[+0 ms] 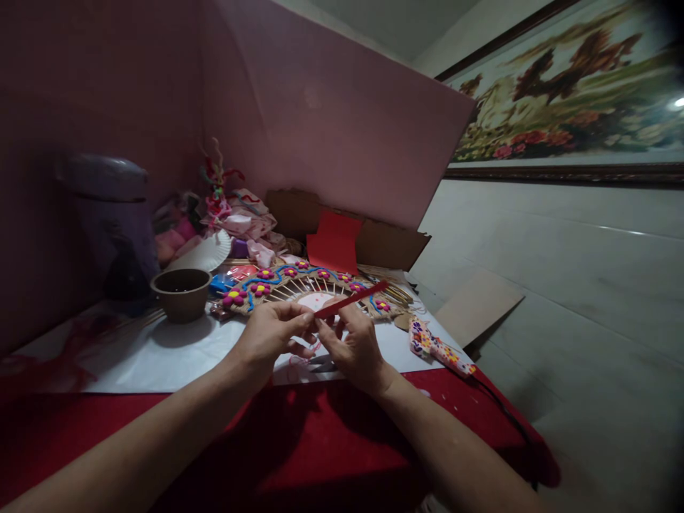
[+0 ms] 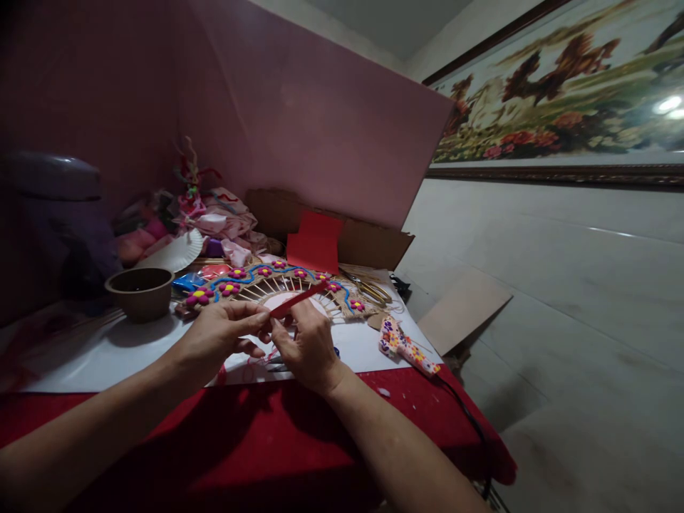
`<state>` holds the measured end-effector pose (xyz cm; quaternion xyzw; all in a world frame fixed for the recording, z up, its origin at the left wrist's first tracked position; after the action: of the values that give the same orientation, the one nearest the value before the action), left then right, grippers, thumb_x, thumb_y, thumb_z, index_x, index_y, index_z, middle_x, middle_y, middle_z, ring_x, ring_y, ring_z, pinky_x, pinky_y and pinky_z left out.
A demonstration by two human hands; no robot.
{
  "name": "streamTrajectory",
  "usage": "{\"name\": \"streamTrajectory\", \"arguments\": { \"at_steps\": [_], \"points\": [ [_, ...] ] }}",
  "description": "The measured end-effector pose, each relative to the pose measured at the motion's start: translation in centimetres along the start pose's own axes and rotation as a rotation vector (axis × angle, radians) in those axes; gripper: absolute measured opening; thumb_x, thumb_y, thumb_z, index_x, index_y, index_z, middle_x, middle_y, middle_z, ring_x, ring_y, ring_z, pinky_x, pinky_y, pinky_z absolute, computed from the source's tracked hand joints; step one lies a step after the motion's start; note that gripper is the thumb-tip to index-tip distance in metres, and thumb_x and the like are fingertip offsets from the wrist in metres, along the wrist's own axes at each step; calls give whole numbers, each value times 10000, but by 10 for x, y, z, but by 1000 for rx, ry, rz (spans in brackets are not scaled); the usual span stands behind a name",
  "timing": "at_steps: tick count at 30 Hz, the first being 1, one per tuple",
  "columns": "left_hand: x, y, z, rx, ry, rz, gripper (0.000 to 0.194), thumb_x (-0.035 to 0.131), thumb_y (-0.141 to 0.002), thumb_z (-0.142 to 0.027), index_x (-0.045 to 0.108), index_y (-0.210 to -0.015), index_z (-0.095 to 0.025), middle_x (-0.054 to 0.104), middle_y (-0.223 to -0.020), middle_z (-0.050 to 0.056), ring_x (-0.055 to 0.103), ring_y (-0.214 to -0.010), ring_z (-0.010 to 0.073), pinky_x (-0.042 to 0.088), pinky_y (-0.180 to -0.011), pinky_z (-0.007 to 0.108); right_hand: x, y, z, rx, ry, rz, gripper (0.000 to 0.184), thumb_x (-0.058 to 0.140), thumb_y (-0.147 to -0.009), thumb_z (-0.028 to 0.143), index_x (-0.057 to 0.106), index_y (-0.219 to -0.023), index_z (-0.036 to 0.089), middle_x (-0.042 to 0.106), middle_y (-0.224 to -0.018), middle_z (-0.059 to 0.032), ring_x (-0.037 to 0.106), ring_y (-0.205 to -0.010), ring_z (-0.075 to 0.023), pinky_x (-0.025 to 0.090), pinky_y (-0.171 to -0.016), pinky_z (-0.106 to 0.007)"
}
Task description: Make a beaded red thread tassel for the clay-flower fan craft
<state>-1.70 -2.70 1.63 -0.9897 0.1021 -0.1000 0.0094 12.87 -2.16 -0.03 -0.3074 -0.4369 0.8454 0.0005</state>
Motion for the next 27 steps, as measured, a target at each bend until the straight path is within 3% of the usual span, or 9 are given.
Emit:
{"name": "streamTrajectory", "arguments": {
  "at_steps": [8,19,27],
  "points": [
    [-1,0,-3,14,-48,28,131,697,-625,-231,641,-603,-115,585,-586,24,539,-540,131,496,-433,250,0,-2,0,-25,3,3,55,526,-826,179,541,-777,196,547,-768,-28,521,-701,-152,432,-590,-257],
    [-7,-4,5,-52,130,74,171,742,-646,-244,664,-652,-91,618,-653,43,555,-533,97,484,-466,205,-1,-1,1,-22,-20,-14,58,525,-849,201,556,-800,199,558,-770,-31,532,-713,-155,441,-601,-265],
    [-9,-9,11,-56,139,84,183,752,-646,-247,666,-652,-86,619,-651,46,555,-520,90,491,-480,204,-2,-2,2,-18,-42,-5,59,529,-851,198,561,-801,198,564,-770,-31,531,-714,-153,441,-613,-271]
  ]
}}
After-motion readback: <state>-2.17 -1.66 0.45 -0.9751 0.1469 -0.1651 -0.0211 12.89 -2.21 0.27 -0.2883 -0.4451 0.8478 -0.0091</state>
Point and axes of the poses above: each hand's wrist, its own y-axis away from the middle knuckle, its own x-axis out of the palm, z = x × y, the point moved 1 cm from there along -y, towards the middle knuckle
